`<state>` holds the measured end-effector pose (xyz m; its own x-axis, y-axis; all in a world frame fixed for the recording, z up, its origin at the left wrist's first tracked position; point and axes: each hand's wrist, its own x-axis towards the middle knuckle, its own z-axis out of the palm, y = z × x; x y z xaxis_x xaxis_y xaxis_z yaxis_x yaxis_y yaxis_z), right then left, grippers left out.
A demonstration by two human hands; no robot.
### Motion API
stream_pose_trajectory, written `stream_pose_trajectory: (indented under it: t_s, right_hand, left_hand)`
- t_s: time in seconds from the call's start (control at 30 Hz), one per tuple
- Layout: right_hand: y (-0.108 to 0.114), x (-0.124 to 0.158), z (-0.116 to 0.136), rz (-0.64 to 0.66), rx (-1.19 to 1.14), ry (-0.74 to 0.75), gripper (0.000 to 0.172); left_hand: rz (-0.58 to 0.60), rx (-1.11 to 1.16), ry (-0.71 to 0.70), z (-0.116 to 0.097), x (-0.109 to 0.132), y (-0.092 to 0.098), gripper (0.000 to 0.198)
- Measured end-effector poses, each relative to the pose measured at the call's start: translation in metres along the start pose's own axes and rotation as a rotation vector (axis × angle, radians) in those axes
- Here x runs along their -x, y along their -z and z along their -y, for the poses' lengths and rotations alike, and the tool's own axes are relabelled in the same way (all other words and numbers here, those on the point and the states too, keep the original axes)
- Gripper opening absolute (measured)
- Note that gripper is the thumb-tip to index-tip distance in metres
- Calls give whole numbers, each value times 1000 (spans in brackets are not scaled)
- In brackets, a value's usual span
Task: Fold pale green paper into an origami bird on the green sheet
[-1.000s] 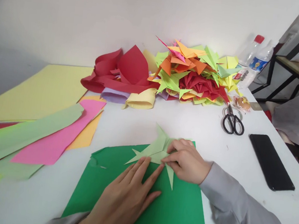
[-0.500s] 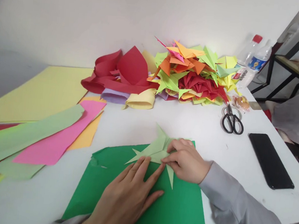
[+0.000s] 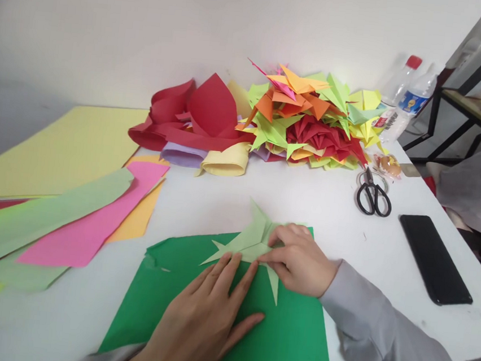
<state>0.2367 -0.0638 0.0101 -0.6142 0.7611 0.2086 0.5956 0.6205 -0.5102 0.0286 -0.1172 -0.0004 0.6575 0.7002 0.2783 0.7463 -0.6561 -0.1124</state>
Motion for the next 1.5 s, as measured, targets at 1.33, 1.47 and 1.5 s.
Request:
stream_pose_trajectory:
  t_s: [1.33,1.47,1.5]
  right_hand:
    - [2,4,28,-47,485,261,19]
    - [3,7,27,-55,455,234,18]
    - [3,7,27,-50,449,229,18]
  left_hand:
    - [-33,-8,-16,3,-1,0,61]
    - [-51,-11,-14,3,-2,-1,60]
    - [-57,-10,-15,3,-2,-1,59]
